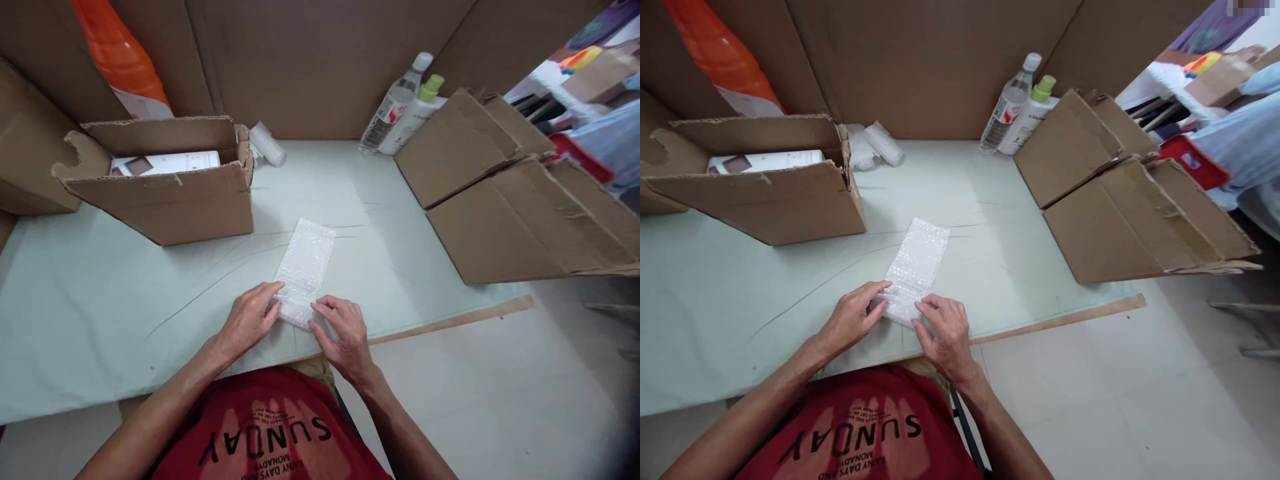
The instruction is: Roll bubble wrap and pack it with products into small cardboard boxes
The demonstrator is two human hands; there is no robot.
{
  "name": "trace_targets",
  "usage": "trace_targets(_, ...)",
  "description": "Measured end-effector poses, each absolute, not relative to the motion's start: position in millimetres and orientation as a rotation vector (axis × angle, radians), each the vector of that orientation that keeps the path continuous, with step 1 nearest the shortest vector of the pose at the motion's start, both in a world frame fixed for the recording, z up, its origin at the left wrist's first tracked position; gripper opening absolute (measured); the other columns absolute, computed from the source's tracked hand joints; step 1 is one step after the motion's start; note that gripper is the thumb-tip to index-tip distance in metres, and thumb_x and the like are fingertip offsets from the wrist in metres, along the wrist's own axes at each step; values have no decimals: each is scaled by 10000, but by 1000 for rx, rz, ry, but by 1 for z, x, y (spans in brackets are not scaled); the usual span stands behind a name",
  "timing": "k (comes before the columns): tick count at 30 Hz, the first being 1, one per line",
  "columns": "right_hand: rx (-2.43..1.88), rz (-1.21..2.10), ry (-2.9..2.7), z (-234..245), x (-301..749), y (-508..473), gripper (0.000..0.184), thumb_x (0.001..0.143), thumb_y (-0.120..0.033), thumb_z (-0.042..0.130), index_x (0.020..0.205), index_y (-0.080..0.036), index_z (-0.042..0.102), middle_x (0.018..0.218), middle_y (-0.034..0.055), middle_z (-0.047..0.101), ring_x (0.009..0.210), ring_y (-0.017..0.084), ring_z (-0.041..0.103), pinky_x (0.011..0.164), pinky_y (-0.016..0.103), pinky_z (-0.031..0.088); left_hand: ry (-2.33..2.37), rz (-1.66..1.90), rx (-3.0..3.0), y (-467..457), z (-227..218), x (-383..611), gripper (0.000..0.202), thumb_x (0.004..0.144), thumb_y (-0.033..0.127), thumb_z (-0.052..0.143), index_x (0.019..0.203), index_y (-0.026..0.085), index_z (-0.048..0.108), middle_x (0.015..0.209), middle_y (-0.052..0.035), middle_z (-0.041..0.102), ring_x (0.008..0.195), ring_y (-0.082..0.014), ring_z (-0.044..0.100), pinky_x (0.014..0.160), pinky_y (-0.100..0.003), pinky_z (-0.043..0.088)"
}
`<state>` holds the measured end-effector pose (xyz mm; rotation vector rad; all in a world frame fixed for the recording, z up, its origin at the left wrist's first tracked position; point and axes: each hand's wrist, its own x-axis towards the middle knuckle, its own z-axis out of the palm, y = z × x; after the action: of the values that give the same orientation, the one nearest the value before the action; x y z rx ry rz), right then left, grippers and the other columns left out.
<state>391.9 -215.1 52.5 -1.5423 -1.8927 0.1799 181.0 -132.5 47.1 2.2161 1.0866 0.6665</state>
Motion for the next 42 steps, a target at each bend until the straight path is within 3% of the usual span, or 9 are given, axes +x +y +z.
trace_targets(4,-1503,191,-2108,49,386,-214,240,927,-258,650,1164,-213,647,1154,98,713,1048,265,630,868,425,455,1166,722,2336,-129,46,186,294,940,164,535,1221,168,621,1087,-107,699,980,-240,663,847,-374,550)
trace_targets(9,-1488,275,-1994,42,387,-210,204,993,-196,542,1163,-206,654,1047,81,760,949,230,683,826,398,485,964,827,2409,-140,52,172,334,924,185,587,1257,161,590,1244,-140,660,1172,-281,581,989,-441,490)
trace_targets(13,-1496,506,-1911,44,393,-212,231,999,-242,548,1203,-220,654,1032,63,772,894,207,704,807,361,528,946,748,2323,-147,55,164,358,934,127,523,1288,154,565,1030,-82,714,928,-211,629,841,-363,511)
trace_targets(17,-1575,279,-1897,46,395,-216,251,987,-289,570,1212,-207,647,1123,113,730,1006,248,679,831,392,507,1125,689,2296,-140,52,172,356,927,181,548,1276,123,583,901,-62,705,777,-201,609,745,-349,499)
trace_targets(23,-1483,130,-2111,44,392,-211,316,935,-295,655,1237,-205,626,1260,141,680,1137,300,619,914,456,469,1306,628,2389,-132,48,184,280,942,223,532,1181,121,639,912,-95,690,844,-258,611,787,-405,492)
trace_targets(29,-1433,360,-1972,44,392,-203,267,994,-222,556,1253,-209,620,1072,89,762,940,226,697,823,385,512,1003,770,2313,-147,60,170,438,903,176,554,1340,157,531,1262,-131,645,1161,-262,576,994,-421,468)
trace_targets(32,-1425,511,-1966,48,393,-206,258,996,-260,556,1238,-218,634,1045,73,766,901,213,701,797,363,529,1016,705,2240,-152,61,163,450,911,145,524,1360,172,514,1106,-86,698,997,-220,622,887,-367,504)
trace_targets(35,-1510,334,-1951,52,393,-211,250,980,-288,579,1207,-211,649,1116,109,727,992,247,674,823,393,510,1151,667,2235,-148,56,166,419,916,177,526,1334,154,543,955,-67,701,840,-214,616,792,-361,512)
trace_targets(42,-1499,135,-2148,46,389,-206,317,945,-283,631,1252,-206,621,1263,137,675,1137,292,607,915,445,470,1349,660,2269,-136,49,180,339,943,249,513,1250,137,603,1016,-120,683,929,-261,615,850,-442,511)
